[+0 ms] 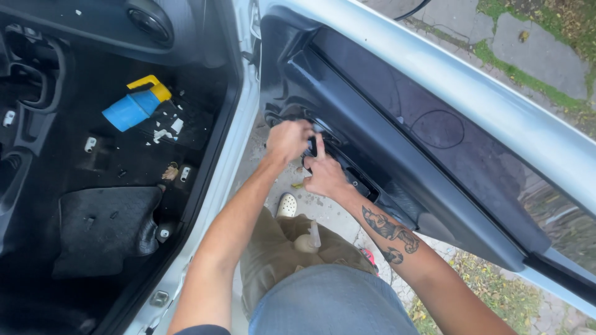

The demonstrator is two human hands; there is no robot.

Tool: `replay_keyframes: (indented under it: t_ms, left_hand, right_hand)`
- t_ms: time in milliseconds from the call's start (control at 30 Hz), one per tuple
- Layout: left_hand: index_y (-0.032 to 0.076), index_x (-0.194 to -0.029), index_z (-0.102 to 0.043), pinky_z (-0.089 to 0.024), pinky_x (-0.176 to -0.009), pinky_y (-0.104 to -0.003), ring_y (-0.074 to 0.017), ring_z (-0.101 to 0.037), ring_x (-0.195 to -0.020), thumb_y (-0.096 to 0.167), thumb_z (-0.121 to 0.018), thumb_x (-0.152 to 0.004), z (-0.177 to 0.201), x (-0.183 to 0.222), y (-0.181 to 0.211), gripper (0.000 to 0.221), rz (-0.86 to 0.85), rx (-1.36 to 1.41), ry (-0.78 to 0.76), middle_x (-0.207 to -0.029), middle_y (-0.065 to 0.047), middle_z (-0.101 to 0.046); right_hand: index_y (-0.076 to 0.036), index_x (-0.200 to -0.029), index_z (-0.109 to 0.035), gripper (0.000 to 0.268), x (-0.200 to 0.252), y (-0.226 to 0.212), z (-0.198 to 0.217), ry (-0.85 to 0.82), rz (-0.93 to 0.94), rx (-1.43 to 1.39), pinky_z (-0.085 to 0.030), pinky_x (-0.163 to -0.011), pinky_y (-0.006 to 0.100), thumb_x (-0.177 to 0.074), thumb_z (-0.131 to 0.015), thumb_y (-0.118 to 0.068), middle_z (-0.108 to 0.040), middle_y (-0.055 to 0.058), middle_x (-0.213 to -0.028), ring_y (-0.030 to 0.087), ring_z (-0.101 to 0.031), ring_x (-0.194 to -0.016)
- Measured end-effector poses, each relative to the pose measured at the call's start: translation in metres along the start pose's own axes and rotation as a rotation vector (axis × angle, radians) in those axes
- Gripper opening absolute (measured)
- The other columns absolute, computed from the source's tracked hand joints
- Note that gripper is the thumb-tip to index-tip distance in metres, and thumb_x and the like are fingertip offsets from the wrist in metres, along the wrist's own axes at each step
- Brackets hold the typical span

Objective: Cleaning and detailing the interior panel of a car door using a spray bottle and a detailing brush.

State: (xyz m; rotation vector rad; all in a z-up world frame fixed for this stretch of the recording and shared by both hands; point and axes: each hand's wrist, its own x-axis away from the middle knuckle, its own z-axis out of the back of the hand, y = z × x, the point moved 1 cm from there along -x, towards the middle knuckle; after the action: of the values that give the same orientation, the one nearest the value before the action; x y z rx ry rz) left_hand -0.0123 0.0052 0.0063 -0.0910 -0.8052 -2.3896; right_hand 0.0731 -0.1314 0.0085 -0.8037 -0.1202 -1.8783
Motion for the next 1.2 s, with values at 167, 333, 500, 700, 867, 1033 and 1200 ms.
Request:
replay_keyframes:
  t_ms: [167, 333, 500, 700, 867, 1033, 1200]
  left_hand:
    - [0.016, -0.122, -0.078, -0.058, -0.099, -0.057, -0.0400, -0.073, -0.113, 0.031, -0.064, -0.102, -0.022, 0.030, 0.046, 0.030, 0.510, 0.758, 0.293, -0.112, -0.014, -0.081]
    - [0.014, -0.124, -0.076, -0.057, -0.099, -0.061, -0.0433, -0.073, -0.112, 0.033, -0.057, -0.104, -0.007, 0.045, 0.043, 0.033, 0.486, 0.665, 0.287, -0.110, -0.019, -0.080]
    - [0.008, -0.122, -0.073, -0.058, -0.090, -0.052, -0.0334, -0.078, -0.100, 0.026, -0.061, -0.102, -0.050, 0.034, 0.051, 0.030, 0.591, 0.965, 0.466, -0.087, -0.011, -0.081]
    - [0.005, -0.125, -0.071, -0.058, -0.086, -0.054, -0.0311, -0.079, -0.091, 0.024, -0.063, -0.102, -0.042, 0.034, 0.036, 0.031, 0.555, 0.964, 0.493, -0.079, -0.009, -0.080]
    - [0.012, -0.123, -0.071, -0.059, -0.086, -0.049, -0.0309, -0.079, -0.092, 0.026, -0.060, -0.106, -0.086, 0.040, 0.037, 0.025, 0.643, 0.945, 0.482, -0.079, -0.005, -0.080]
    - [0.012, -0.118, -0.074, -0.059, -0.086, -0.052, -0.0370, -0.078, -0.092, 0.022, -0.064, -0.103, -0.102, 0.046, 0.060, 0.021, 0.555, 0.894, 0.370, -0.078, -0.011, -0.079]
    - [0.011, -0.124, -0.071, -0.058, -0.090, -0.052, -0.0351, -0.078, -0.097, 0.022, -0.059, -0.106, -0.052, 0.050, 0.053, 0.025, 0.563, 0.884, 0.495, -0.086, -0.011, -0.081]
  right_hand:
    - [-0.007, -0.167, 0.004, 0.123, 0.004, -0.002, -0.001, 0.040, -0.047, -0.169, -0.053, -0.104, 0.059, -0.072, -0.071, -0.028, -0.058, 0.027, -0.134, 0.047, -0.065, -0.123]
    - [-0.004, -0.163, -0.020, 0.096, 0.011, -0.012, 0.022, 0.008, -0.018, -0.156, -0.054, -0.104, 0.065, -0.078, -0.065, -0.017, -0.022, 0.028, -0.157, 0.054, -0.059, -0.126]
    - [-0.017, -0.171, -0.018, 0.105, -0.002, 0.004, 0.010, -0.004, -0.002, -0.144, -0.055, -0.106, 0.069, -0.080, -0.069, -0.028, 0.005, 0.021, -0.175, 0.056, -0.055, -0.133]
    - [-0.015, -0.142, -0.066, 0.061, 0.002, 0.016, -0.010, 0.038, 0.024, 0.006, -0.058, -0.103, 0.061, -0.081, -0.062, -0.016, 0.011, 0.013, -0.179, 0.049, -0.052, -0.136]
    - [-0.016, -0.141, -0.063, 0.054, 0.045, 0.033, -0.049, 0.143, 0.061, -0.087, -0.054, -0.109, 0.060, -0.087, -0.057, -0.017, 0.004, 0.015, -0.180, 0.050, -0.048, -0.140]
    - [-0.018, -0.139, -0.064, 0.057, 0.074, 0.082, -0.100, 0.059, 0.039, -0.341, -0.054, -0.110, 0.052, -0.083, -0.056, -0.008, -0.029, 0.005, -0.167, 0.037, -0.053, -0.141]
    - [-0.009, -0.159, -0.046, 0.095, 0.121, 0.141, -0.179, -0.402, 0.117, -0.750, -0.045, -0.113, 0.053, -0.066, -0.048, 0.012, -0.060, 0.030, -0.138, 0.044, -0.055, -0.135]
